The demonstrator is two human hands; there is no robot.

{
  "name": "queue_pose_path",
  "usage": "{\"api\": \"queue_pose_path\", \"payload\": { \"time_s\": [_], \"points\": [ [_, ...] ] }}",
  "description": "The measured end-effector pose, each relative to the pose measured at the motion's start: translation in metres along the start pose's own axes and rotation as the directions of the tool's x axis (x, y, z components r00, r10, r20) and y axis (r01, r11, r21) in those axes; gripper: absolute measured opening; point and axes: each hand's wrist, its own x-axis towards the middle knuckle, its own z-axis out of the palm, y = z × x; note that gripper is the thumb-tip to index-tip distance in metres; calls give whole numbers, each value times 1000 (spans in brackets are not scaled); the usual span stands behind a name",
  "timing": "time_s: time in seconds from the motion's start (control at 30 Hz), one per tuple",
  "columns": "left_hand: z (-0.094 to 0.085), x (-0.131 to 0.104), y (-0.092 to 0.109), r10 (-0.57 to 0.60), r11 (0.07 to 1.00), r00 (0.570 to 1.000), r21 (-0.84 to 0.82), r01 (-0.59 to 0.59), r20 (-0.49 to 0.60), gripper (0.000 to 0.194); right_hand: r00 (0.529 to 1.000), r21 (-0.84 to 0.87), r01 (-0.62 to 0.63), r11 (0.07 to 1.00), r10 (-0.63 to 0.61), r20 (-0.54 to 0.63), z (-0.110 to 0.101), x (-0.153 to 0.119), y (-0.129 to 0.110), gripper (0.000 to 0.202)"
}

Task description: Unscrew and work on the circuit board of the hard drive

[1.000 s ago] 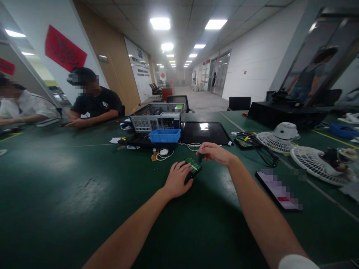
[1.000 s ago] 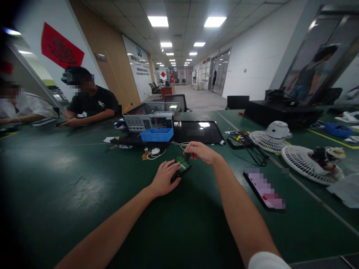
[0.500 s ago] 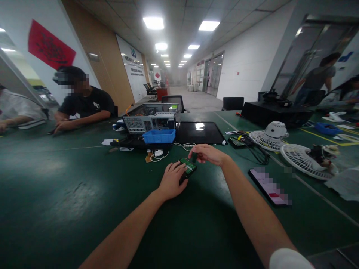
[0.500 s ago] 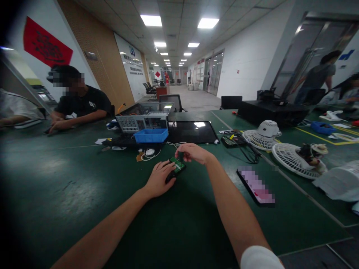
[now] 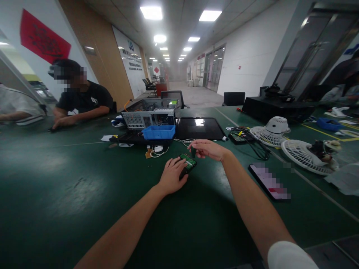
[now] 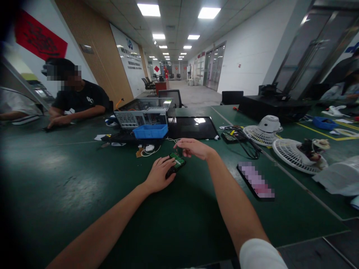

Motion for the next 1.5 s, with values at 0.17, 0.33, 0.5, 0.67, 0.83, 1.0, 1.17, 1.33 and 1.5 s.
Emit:
{"api": "queue_pose_path", "payload": {
  "time_s": [0.17,0.33,0.5,0.67,0.83,1.0,1.17,1.33,1.5],
  "points": [
    [0,-1,0,4,1000,1000,5,-4,-7,49,996,-18,18,1000,-20,-86,1,3,3,22],
    [-2,-1,1,5,1000,1000,10,-5,-7,49,995,-10,0,1000,-1,-102,1,4,5,23],
    [-2,0,2,-11,1000,1000,11,11,-3,49,999,-28,4,1000,-5,-32,-1,3,1,29],
    [-3,0,2,-15,1000,1000,7,15,12,50,1000,-6,-13,1000,13,-15,-1,2,3,28],
    [-4,0,3,-15,1000,1000,-13,15,13,48,1000,-19,-15,1000,15,-14,-1,2,3,27],
    [-4,0,2,-18,1000,1000,-21,19,18,49,999,-112,12,994,-17,-43,-1,3,1,28],
    [-1,0,2,-17,1000,1000,-4,17,14,49,999,-86,11,996,-14,-38,0,3,4,26],
    [-1,0,1,-10,1000,1000,-1,10,8,48,1000,-16,-10,1000,10,8,1,3,5,24],
    [-2,0,1,-16,1000,1000,8,16,21,49,1000,40,-3,999,2,13,1,4,4,31]
  ]
}}
